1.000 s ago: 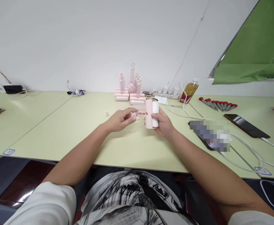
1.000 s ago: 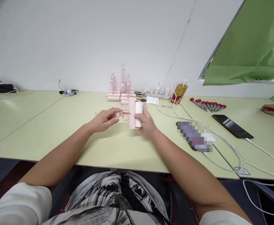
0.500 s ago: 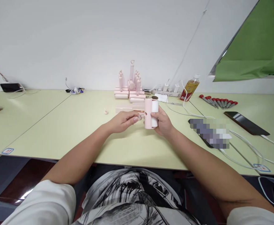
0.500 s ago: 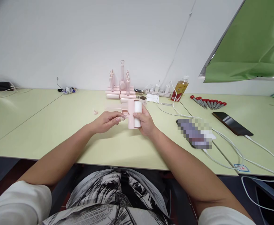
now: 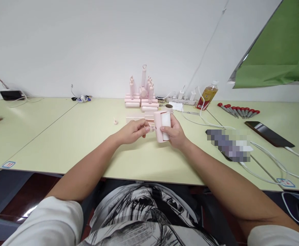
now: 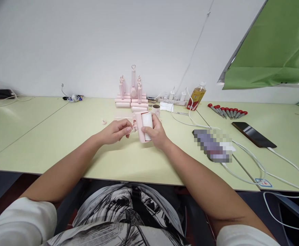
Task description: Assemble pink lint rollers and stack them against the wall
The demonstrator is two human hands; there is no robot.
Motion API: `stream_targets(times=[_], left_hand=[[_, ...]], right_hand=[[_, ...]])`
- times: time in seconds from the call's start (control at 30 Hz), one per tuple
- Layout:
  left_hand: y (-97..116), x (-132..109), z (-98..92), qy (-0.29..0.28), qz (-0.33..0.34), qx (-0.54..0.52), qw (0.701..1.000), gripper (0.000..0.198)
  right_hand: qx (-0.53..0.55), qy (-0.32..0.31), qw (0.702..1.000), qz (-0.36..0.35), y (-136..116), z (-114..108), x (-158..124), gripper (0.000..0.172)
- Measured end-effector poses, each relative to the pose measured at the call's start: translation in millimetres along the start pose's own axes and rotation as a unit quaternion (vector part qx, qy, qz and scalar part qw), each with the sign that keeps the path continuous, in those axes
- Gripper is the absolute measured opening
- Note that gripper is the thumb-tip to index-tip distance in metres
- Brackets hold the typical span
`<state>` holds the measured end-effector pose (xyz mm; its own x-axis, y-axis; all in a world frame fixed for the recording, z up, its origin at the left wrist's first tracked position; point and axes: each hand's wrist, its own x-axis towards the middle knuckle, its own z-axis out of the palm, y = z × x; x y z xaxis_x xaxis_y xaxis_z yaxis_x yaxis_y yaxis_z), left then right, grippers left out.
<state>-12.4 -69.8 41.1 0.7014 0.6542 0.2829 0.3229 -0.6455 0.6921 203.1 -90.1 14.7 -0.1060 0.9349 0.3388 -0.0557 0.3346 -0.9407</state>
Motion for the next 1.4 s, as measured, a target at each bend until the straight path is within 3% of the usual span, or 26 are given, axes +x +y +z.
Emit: stream_targets(times=[0.13, 0.4, 0.67, 0.87, 1.0, 1.17, 1.4], left_hand=[[-0.4, 1.1, -2.7, -0.006, -0.026, 0.023, 0.999, 0.039], [-4.1, 2.2, -5.1, -0.010, -0.041, 0.020, 0.999, 0.041], [-4.5, 2.3, -5.2, -0.027, -0.055, 0.000, 0.998, 0.042], [-3.3, 2.3, -6.9, -0.048, -0.070, -0.068, 0.994, 0.045], [-2.4, 1.8, -8.0, -0.034, -0.048, -0.085, 0.995, 0.044], [-2.2, 1.5, -8.4, -0.023, -0.040, -0.066, 0.997, 0.041], [-1.5, 2.7, -7.1, 0.006, -0.018, 0.037, 0.999, 0.037]], right_hand=[[-0.020, 0.015, 1.000, -0.017, 4.5, 0.5, 1.7, 0.054], [-0.031, 0.046, 0.998, 0.024, 8.9, 7.5, 0.0, 0.051], [-0.037, 0.044, 0.998, 0.025, 8.7, 7.7, -1.3, 0.047], [0.084, 0.024, 0.993, 0.079, 2.9, 11.7, -2.9, 0.045], [0.162, 0.001, 0.980, 0.120, -3.9, 13.2, -5.2, 0.043], [0.173, 0.006, 0.979, 0.107, -5.5, 12.0, -4.6, 0.043], [0.093, 0.028, 0.993, 0.073, 9.3, 9.6, -2.1, 0.047]])
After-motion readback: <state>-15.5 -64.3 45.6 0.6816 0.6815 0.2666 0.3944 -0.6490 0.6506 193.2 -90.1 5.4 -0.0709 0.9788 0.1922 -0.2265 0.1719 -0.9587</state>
